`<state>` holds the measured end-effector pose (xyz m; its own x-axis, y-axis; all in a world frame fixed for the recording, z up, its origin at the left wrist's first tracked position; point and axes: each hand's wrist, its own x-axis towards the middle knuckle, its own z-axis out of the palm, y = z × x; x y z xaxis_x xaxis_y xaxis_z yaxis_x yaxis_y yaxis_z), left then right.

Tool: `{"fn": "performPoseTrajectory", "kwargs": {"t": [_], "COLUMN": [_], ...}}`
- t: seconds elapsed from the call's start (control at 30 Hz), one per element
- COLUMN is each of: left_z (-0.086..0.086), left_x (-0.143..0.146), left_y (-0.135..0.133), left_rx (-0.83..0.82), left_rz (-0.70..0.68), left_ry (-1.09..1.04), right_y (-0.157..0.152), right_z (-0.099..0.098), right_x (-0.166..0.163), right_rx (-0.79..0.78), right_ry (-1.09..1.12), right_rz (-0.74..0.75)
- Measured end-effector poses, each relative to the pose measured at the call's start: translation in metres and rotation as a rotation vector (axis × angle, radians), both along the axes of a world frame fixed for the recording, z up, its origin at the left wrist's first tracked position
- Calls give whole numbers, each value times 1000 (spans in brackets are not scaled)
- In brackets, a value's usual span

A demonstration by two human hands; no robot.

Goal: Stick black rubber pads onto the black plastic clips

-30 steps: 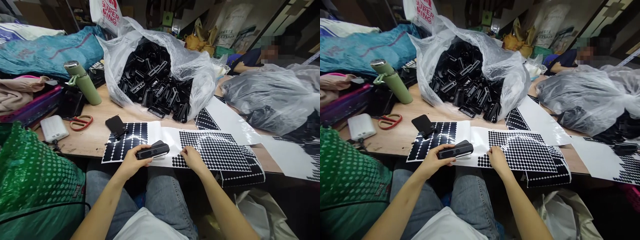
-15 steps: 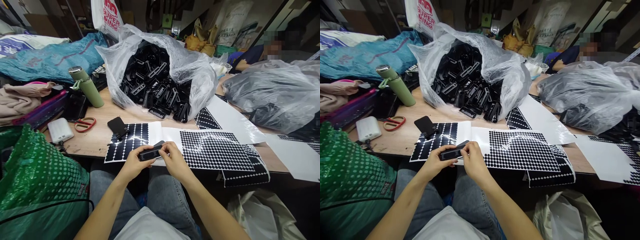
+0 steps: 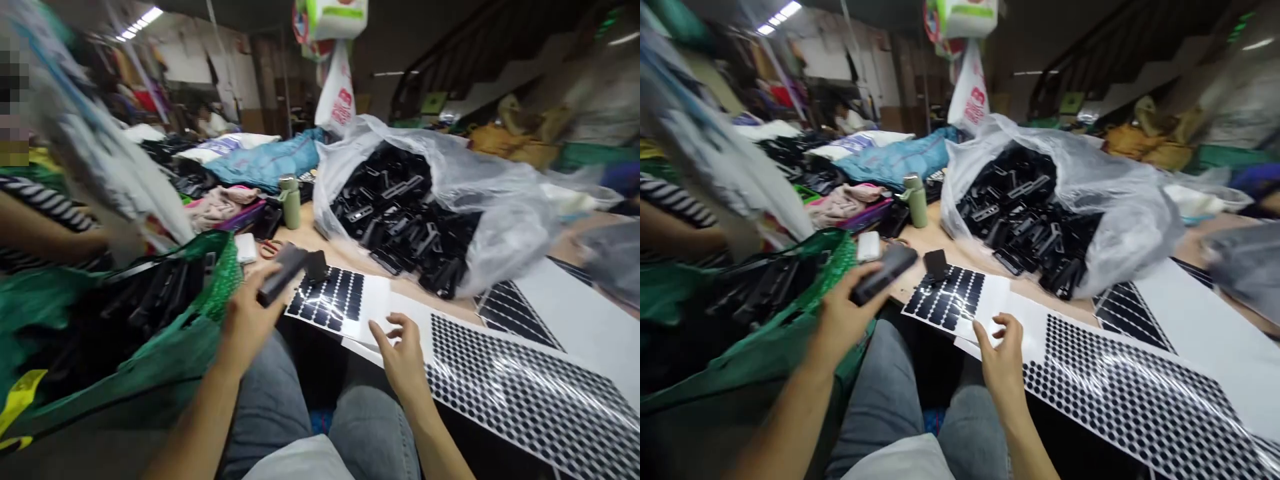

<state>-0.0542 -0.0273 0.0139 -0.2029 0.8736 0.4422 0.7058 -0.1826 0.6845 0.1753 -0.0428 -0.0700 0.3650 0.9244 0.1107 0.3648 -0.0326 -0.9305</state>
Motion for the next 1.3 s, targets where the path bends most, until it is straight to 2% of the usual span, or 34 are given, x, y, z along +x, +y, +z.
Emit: {"fn": "performPoseTrajectory", "kwargs": {"t": [0.03, 0.1, 0.17, 0.27, 0.33, 0.4, 0.47, 0.53, 0.63, 0.7, 0.77, 0.8, 0.87, 0.97, 1.07, 1.17, 1.23, 1.3], "left_z": [13, 32, 39, 35, 32, 33, 34, 32, 13, -9, -34, -46, -69, -98, -115, -122, -123, -124], "left_x": [-23, -67, -105, -138, -139, -124, -96, -59, 11, 67, 123, 148, 186, 208, 202, 201, 210, 220], "left_y": [-7, -20, -30, -38, -40, -39, -29, -7, 53, 103, 151, 173, 207, 237, 250, 260, 270, 281], "left_rx": [77, 71, -77, -397, -530, -464, -275, -114, 6, 20, 17, 14, 6, 1, 43, 178, 279, 312], "left_rz": [196, 530, 696, 717, 741, 795, 775, 671, 433, 135, -293, -394, -510, -595, -663, -769, -851, -914], "left_ry": [119, 290, 381, 439, 472, 521, 569, 588, 556, 556, 622, 642, 673, 719, 757, 799, 854, 915], "right_y": [0, -2, -4, -8, -10, -11, -11, -9, -5, -3, -3, -4, -6, -10, -13, -9, -3, 4], "right_z": [-1, -3, -6, -12, -16, -19, -21, -23, -29, -34, -39, -41, -43, -45, -48, -47, -44, -41], "right_x": [-1, -1, 0, 3, 6, 10, 14, 18, 26, 31, 37, 40, 51, 71, 89, 95, 92, 87], "right_rx": [-26, -76, -112, -146, -149, -127, -96, -91, -104, -100, -75, -64, -63, -129, -202, -221, -216, -216], "right_ry": [13, 34, 52, 71, 76, 74, 66, 59, 63, 67, 71, 73, 76, 84, 104, 131, 145, 154], "right_rz": [22, 61, 99, 118, 108, 102, 106, 107, 86, 56, 8, -14, -55, -90, -118, -123, -119, -104]}}
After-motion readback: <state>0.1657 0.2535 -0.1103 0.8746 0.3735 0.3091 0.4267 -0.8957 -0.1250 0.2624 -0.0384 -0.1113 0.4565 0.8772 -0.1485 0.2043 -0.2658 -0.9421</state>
